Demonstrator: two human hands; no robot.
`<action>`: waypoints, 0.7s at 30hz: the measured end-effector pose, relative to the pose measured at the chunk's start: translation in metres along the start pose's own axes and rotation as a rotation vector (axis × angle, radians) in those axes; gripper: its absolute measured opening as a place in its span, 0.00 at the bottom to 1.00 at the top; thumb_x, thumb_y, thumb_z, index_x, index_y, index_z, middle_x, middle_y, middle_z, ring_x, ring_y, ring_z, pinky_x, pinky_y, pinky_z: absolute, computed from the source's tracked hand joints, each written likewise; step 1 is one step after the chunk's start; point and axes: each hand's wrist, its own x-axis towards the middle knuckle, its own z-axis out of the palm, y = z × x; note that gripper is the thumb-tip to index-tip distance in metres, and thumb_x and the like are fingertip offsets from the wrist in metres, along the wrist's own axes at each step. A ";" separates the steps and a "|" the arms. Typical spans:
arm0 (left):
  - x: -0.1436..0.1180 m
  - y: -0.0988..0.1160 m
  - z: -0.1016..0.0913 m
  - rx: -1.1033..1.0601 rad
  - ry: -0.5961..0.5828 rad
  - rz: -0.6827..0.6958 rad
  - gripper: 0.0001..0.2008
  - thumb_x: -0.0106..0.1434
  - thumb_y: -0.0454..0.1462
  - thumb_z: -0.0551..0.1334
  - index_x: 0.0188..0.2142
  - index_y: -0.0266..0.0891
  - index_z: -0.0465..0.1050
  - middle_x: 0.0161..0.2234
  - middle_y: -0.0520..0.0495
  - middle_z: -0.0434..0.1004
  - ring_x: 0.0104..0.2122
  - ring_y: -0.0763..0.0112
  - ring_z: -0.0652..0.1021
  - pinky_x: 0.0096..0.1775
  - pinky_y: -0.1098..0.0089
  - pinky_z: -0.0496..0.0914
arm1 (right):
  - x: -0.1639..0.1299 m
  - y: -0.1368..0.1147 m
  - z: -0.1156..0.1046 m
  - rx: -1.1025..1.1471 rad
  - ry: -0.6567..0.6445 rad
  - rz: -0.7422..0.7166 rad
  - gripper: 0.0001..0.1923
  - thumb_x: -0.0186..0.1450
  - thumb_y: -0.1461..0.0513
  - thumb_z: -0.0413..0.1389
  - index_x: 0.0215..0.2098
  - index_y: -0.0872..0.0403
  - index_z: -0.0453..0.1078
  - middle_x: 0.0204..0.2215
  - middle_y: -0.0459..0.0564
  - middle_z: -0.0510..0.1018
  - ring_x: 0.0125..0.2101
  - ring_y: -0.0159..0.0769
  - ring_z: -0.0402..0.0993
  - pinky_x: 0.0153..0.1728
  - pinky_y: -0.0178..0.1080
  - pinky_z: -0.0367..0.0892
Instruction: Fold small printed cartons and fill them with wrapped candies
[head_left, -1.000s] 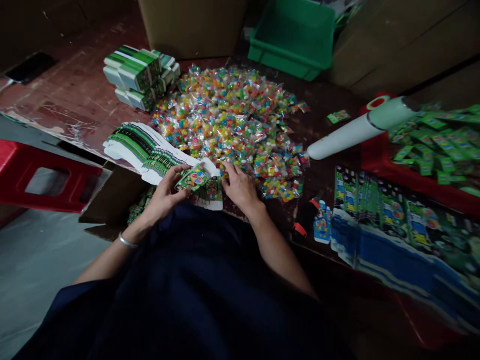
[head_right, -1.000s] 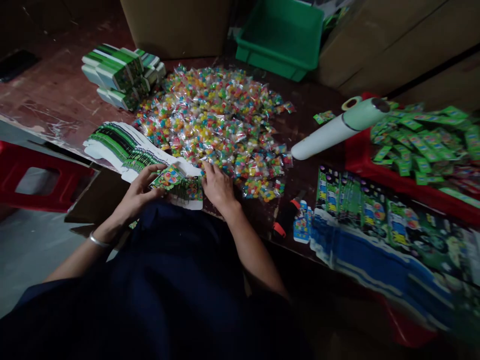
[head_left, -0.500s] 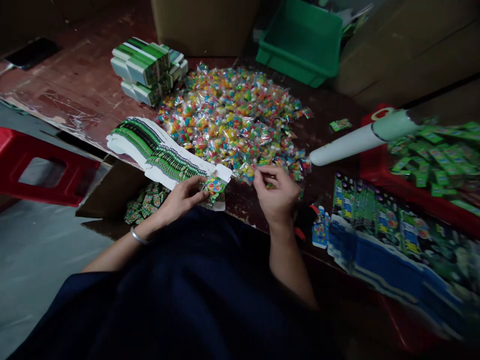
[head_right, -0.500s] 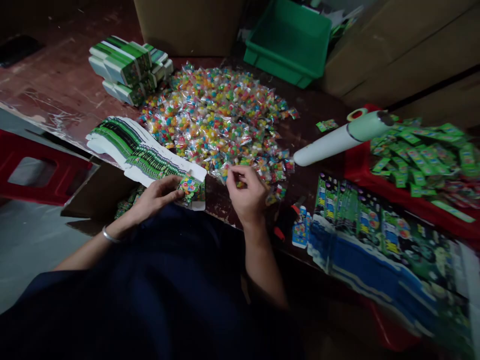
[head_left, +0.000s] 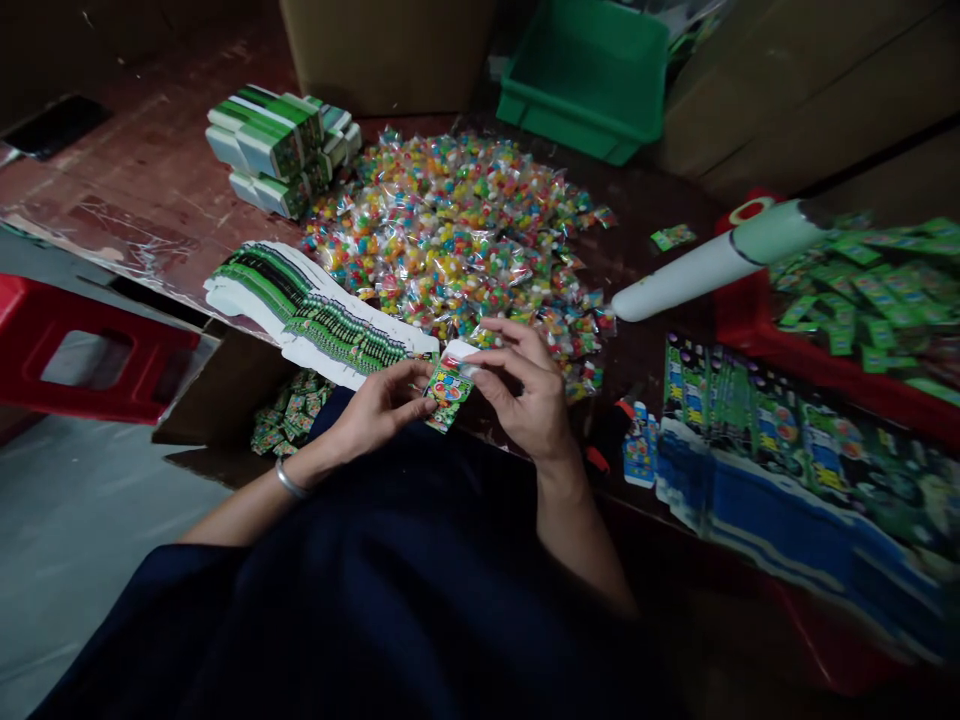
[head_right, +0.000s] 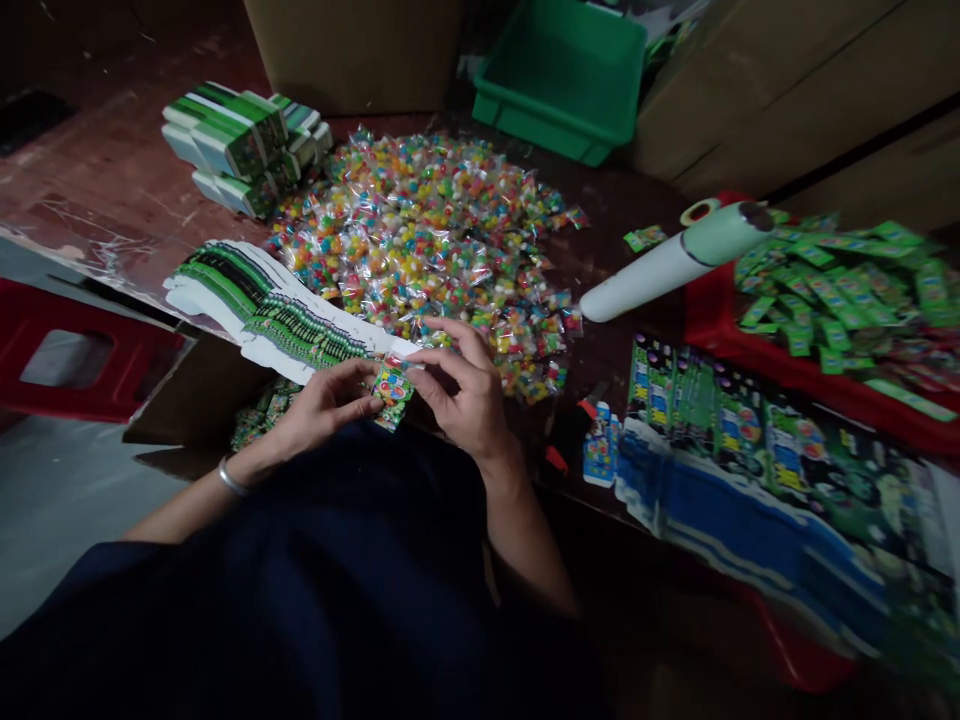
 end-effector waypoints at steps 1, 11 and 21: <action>-0.001 -0.001 0.003 -0.012 0.019 0.018 0.24 0.61 0.39 0.75 0.54 0.40 0.74 0.42 0.47 0.78 0.34 0.73 0.79 0.39 0.71 0.75 | -0.001 0.000 -0.001 0.035 -0.038 0.011 0.08 0.72 0.55 0.59 0.42 0.46 0.80 0.59 0.52 0.77 0.59 0.48 0.75 0.58 0.56 0.73; -0.001 0.004 0.006 0.030 -0.012 0.156 0.22 0.66 0.39 0.71 0.58 0.44 0.70 0.48 0.46 0.72 0.37 0.73 0.77 0.40 0.72 0.76 | -0.028 0.001 0.033 0.367 0.102 0.275 0.19 0.67 0.54 0.66 0.54 0.48 0.75 0.43 0.50 0.85 0.39 0.39 0.84 0.41 0.40 0.79; 0.001 0.004 0.014 -0.080 -0.003 0.114 0.18 0.63 0.37 0.73 0.49 0.41 0.70 0.46 0.48 0.71 0.32 0.79 0.76 0.36 0.76 0.76 | -0.028 -0.003 0.046 0.295 0.277 0.147 0.02 0.70 0.59 0.62 0.40 0.48 0.75 0.43 0.51 0.84 0.44 0.41 0.83 0.46 0.44 0.78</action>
